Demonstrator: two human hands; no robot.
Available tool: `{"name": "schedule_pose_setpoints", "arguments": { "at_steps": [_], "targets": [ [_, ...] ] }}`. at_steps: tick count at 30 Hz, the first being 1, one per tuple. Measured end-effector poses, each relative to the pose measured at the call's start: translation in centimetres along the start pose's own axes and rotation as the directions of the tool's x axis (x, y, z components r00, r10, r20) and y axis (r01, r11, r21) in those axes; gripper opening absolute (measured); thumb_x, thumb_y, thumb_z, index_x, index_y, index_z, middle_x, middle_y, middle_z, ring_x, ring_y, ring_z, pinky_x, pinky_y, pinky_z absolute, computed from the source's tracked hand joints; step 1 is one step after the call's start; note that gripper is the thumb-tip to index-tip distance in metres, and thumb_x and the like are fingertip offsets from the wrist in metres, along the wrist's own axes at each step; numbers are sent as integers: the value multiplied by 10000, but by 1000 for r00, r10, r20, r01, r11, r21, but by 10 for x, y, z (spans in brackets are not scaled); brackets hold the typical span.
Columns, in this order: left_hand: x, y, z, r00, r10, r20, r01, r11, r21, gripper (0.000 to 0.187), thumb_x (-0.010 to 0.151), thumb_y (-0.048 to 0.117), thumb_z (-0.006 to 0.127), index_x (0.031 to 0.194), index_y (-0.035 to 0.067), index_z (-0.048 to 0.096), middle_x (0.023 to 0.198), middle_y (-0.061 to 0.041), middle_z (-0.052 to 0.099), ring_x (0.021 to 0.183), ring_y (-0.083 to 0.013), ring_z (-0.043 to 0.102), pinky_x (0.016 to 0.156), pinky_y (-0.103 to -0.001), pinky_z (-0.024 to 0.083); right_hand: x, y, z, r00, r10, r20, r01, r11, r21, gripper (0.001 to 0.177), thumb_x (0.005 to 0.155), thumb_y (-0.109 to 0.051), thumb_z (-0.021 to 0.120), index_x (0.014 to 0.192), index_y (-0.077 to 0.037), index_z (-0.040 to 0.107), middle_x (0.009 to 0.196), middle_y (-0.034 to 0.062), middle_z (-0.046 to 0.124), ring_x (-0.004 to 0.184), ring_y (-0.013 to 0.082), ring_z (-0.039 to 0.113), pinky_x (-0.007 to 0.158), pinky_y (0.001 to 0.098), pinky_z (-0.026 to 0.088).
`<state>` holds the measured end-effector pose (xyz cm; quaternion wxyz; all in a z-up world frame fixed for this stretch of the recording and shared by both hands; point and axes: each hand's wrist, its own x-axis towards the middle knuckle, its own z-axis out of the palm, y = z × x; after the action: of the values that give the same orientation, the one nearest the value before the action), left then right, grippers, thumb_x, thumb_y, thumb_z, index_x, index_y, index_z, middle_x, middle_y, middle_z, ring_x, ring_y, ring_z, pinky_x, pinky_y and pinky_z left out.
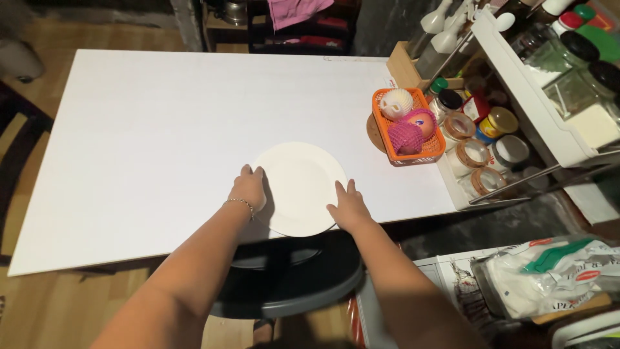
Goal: The recorder is setting a dining table by placing plates and cutlery in organized positions.
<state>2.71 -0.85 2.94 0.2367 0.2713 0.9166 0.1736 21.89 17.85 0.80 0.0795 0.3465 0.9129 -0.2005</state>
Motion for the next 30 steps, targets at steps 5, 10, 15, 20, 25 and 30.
{"name": "schedule_pose_setpoints", "arguments": {
  "at_steps": [5, 10, 15, 20, 25, 30],
  "targets": [
    [-10, 11, -1, 998, -53, -28, 54, 998, 14, 795, 883, -58, 515, 1597, 173, 255, 1682, -198, 97, 1495, -445, 254, 1169, -503, 377, -24, -6, -21, 1000, -6, -4, 6, 989, 148, 937, 867, -365, 732, 1610, -151, 204, 1660, 319, 61, 1481, 450, 277, 1188, 439, 354],
    [-11, 49, 6, 994, -46, -100, 58, 991, 119, 902, 845, -23, 590, 1623, 193, 190, 1674, -241, 51, 1528, -494, 123, 1170, -568, 320, -43, 24, -26, 994, -44, -98, 61, 983, 174, 983, 872, -417, 773, 1607, -128, 186, 1630, 352, 44, 1525, 487, 126, 1214, 477, 262],
    [-40, 129, 28, 966, 200, -163, -190, 979, 74, 925, 809, 42, 639, 1619, 185, 216, 1659, -276, 85, 1521, -511, 141, 1152, -567, 323, -97, 43, -63, 984, 63, -165, -22, 971, 239, 974, 864, -451, 757, 1618, -197, 196, 1670, 281, 60, 1515, 509, 115, 1208, 495, 271],
    [-84, 206, 75, 831, 520, -198, -529, 848, 6, 941, 761, 57, 721, 1586, 157, 280, 1630, -297, 168, 1485, -528, 194, 1184, -517, 300, -179, 72, -101, 944, 178, -276, -94, 951, 294, 929, 865, -424, 740, 1600, -214, 213, 1683, 246, 62, 1507, 481, 176, 1173, 497, 310],
    [-158, 279, 97, 660, 731, -171, -751, 652, -107, 956, 704, 22, 775, 1548, 119, 338, 1597, -315, 223, 1454, -528, 241, 1178, -502, 295, -255, 124, -113, 829, 152, -538, -54, 980, 193, 878, 890, -362, 760, 1585, -142, 272, 1646, 301, 126, 1469, 514, 250, 1159, 515, 316],
    [-242, 338, 102, 283, 910, -303, -946, 213, -244, 855, 684, -57, 722, 1483, 74, 449, 1545, -289, 355, 1419, -491, 355, 1161, -496, 348, -336, 153, -132, 572, 98, -814, -5, 993, 116, 698, 881, -200, 750, 1495, -71, 444, 1618, 262, 338, 1434, 481, 392, 1169, 511, 356]
  ]
}}
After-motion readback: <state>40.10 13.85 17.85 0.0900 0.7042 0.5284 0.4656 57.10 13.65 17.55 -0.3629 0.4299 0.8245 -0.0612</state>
